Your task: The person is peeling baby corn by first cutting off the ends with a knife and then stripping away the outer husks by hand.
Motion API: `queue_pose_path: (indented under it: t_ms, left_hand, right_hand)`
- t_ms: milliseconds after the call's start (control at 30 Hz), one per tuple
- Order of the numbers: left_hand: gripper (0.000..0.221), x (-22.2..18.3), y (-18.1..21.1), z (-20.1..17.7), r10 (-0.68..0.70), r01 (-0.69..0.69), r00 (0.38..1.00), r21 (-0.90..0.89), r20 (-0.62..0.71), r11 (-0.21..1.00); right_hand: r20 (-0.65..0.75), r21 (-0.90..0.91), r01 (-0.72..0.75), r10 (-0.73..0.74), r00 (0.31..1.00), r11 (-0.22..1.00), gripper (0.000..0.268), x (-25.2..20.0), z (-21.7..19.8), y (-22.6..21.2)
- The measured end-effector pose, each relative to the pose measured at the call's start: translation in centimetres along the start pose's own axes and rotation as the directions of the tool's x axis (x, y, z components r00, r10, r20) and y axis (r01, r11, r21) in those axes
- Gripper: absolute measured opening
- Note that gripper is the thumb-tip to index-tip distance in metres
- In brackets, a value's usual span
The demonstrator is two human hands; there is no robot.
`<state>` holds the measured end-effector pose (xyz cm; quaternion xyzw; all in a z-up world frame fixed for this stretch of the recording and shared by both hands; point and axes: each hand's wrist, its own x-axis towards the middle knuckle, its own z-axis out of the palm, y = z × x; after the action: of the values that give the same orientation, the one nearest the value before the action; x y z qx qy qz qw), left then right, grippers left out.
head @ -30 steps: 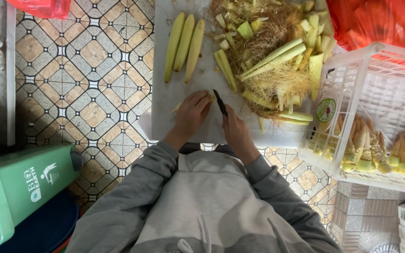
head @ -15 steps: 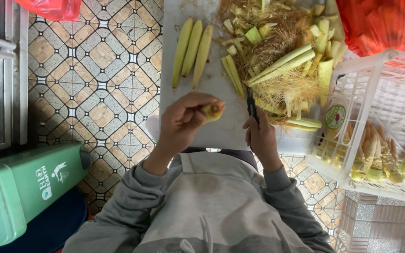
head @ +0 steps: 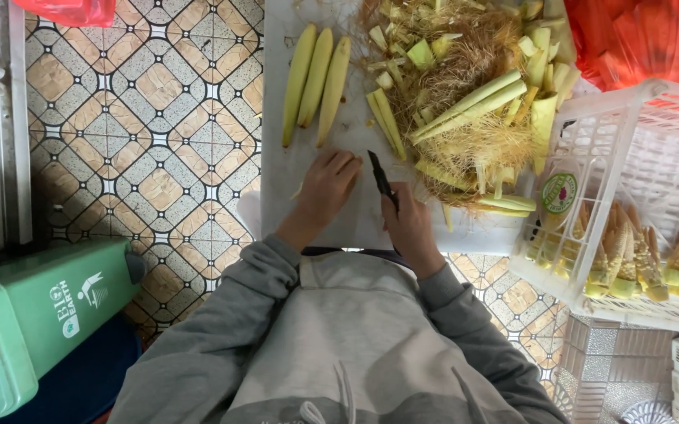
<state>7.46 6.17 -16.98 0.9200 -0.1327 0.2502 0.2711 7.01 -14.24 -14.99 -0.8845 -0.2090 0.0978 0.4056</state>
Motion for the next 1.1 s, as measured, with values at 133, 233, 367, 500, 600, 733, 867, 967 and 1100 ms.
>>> queue_pose_path:
  t_ms: [133, 233, 367, 500, 600, 733, 867, 967, 1100]
  left_hand:
    - [0.019, -0.5, 0.4, -0.1, -0.134, 0.129, 0.991, -0.123, -0.028, 0.984]
    - [0.012, -0.2, 0.6, -0.8, -0.125, 0.115, 0.99, -0.156, -0.057, 0.981]
    - [0.009, 0.5, 1.0, -1.7, -0.085, 0.072, 0.993, -0.158, -0.077, 0.985]
    - [0.008, 0.9, 1.1, -2.2, -0.044, 0.028, 0.994, -0.151, -0.102, 0.988]
    - [0.009, 0.5, 0.7, -1.5, -0.031, 0.015, 0.993, -0.141, -0.111, 0.99]
    - [0.009, 0.8, 0.8, -1.7, -0.019, 0.001, 0.993, -0.148, -0.121, 0.989]
    - [0.011, 0.4, 0.7, -1.3, -0.04, 0.02, 0.992, -0.172, -0.116, 0.985]
    - [0.01, 0.6, 0.8, -1.5, -0.036, 0.016, 0.993, -0.176, -0.113, 0.984]
    - [0.01, 0.5, 0.8, -1.5, -0.029, 0.006, 0.991, -0.174, -0.128, 0.985]
  right_hand:
    - [0.019, -0.029, -0.045, 0.046, 0.999, 0.999, 0.014, 0.0, 1.2, 1.1]
    - [-0.005, -0.125, -0.005, 0.004, 1.0, 0.992, 0.015, 0.1, 1.6, 1.0]
    - [0.001, -0.223, 0.038, -0.038, 0.999, 0.974, 0.013, 0.2, 1.8, 0.9]
    - [-0.024, -0.272, 0.063, -0.072, 0.997, 0.96, 0.013, 0.3, 1.5, 0.1]
    - [-0.032, -0.264, 0.064, -0.075, 0.997, 0.962, 0.012, 0.3, 1.1, -0.8]
    - [-0.03, -0.298, 0.088, -0.101, 0.994, 0.951, 0.012, 0.2, 1.2, -0.8]
    - [-0.035, -0.334, 0.093, -0.111, 0.993, 0.938, 0.012, 0.2, 1.1, -1.3]
    - [-0.035, -0.362, 0.105, -0.126, 0.991, 0.926, 0.012, 0.2, 1.2, -1.3]
    - [-0.024, -0.378, 0.119, -0.139, 0.99, 0.918, 0.012, 0.3, 1.2, -1.2]
